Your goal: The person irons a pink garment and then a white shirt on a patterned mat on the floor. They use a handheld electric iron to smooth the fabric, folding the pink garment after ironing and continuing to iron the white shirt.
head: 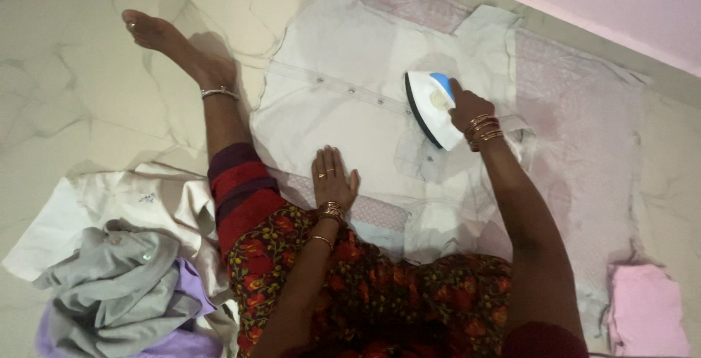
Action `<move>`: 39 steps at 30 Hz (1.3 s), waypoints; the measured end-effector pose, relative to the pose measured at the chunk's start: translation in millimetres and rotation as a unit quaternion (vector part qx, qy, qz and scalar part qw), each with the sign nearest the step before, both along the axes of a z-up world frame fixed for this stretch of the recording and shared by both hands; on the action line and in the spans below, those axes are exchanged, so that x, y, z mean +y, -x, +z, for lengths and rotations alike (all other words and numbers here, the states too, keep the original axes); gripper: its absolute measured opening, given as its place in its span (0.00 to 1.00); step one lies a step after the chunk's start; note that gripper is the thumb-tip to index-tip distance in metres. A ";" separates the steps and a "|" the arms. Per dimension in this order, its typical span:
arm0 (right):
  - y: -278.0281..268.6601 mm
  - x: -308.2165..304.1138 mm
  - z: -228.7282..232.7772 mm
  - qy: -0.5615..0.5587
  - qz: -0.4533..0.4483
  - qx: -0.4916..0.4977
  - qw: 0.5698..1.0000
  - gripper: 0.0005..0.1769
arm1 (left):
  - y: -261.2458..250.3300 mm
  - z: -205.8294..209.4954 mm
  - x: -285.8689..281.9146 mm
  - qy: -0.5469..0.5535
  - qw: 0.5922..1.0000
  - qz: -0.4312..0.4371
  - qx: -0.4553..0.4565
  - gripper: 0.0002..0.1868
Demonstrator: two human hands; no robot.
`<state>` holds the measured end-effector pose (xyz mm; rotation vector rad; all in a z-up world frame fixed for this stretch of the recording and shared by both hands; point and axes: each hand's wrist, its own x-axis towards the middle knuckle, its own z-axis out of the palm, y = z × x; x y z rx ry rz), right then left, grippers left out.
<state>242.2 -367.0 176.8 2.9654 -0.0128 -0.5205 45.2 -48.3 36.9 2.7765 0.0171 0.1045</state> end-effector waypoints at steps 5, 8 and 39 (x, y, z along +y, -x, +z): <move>-41.8 27.5 -32.6 0.005 0.023 -0.077 0.997 0.49 | -0.4 1.1 -1.5 -0.005 1.000 0.007 -0.017 0.41; -82.6 35.4 -50.7 0.016 0.005 -0.084 0.996 0.48 | 1.3 2.4 -0.2 -0.008 1.000 0.008 -0.020 0.41; -144.4 50.2 -57.4 0.022 -0.047 -0.105 0.993 0.46 | -1.6 6.1 -1.5 -0.005 1.000 0.004 0.016 0.42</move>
